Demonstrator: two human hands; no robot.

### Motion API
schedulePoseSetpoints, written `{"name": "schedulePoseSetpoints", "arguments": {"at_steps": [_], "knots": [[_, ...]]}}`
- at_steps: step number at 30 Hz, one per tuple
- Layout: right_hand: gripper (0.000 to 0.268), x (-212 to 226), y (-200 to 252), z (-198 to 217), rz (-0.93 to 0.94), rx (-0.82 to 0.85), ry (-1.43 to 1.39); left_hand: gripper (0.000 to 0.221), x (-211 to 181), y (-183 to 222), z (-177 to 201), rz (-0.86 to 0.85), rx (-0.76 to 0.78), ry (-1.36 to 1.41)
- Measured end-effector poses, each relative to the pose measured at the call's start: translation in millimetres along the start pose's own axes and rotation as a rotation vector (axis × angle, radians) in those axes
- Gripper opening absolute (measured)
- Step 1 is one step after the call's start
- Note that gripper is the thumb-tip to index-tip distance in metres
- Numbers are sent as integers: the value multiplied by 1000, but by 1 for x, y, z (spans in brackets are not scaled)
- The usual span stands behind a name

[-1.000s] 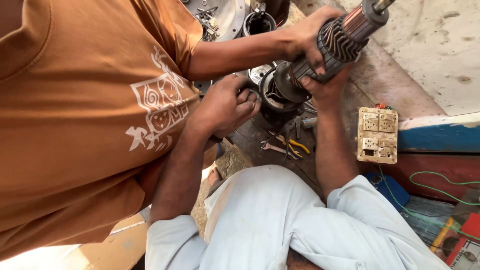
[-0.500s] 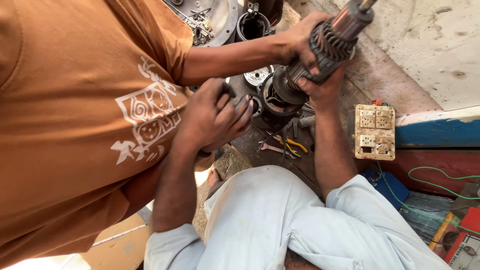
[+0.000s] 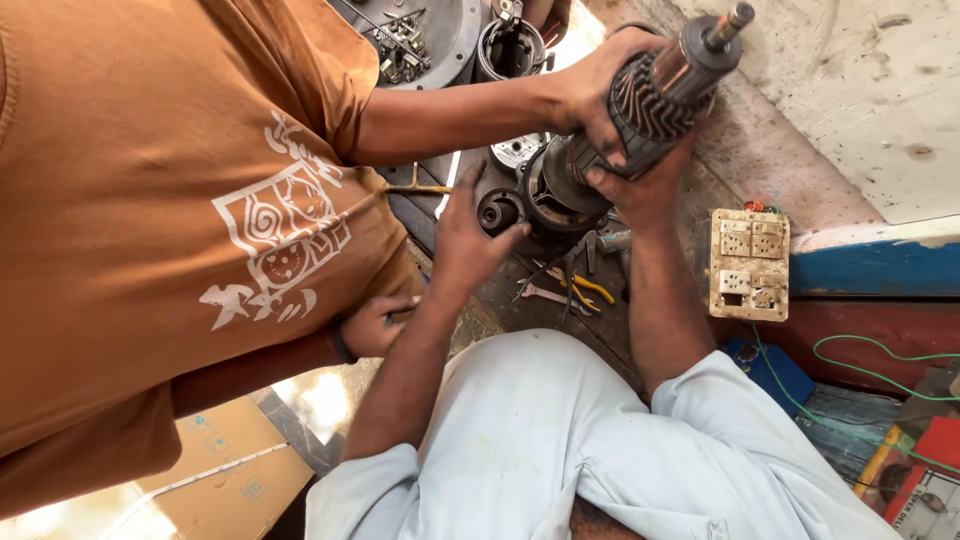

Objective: Disassembling and inspecting an electric motor component at a workshop workbench using various tools.

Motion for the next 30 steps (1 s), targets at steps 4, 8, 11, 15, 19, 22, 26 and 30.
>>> {"name": "schedulePoseSetpoints", "arguments": {"at_steps": [4,8,11,15,19,22,26,30], "knots": [[123,-4,-5,-1,-59,1,45,80,41,3,-34,197,-43,485],[124,3,-22,-9,-142,3,-104,60,33,-6,-43,172,-68,453],[120,-10,-12,1,-137,18,-36,59,8,-5,-29,197,-22,367],[122,-5,-8,-1,-39,9,34,57,10,-6,-26,134,-69,379],[126,-3,-9,0,8,-6,131,59,7,-10,-22,132,-22,366],[125,0,-5,0,17,-4,148,57,11,-9,-27,82,-39,368],[130,-1,5,2,29,-6,196,51,18,-6,-34,3,-79,421],[135,12,8,-1,72,28,159,53,26,-8,-35,36,-17,509]]}}
Point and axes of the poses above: each hand's wrist, its own y-axis away from the middle knuckle, its own z-axis out of the back of the hand, x = y × z, the point moved 2 cm from there along -y, towards the middle knuckle, and after that the axes turned 1 degree about -x, right-handed, at the moved point
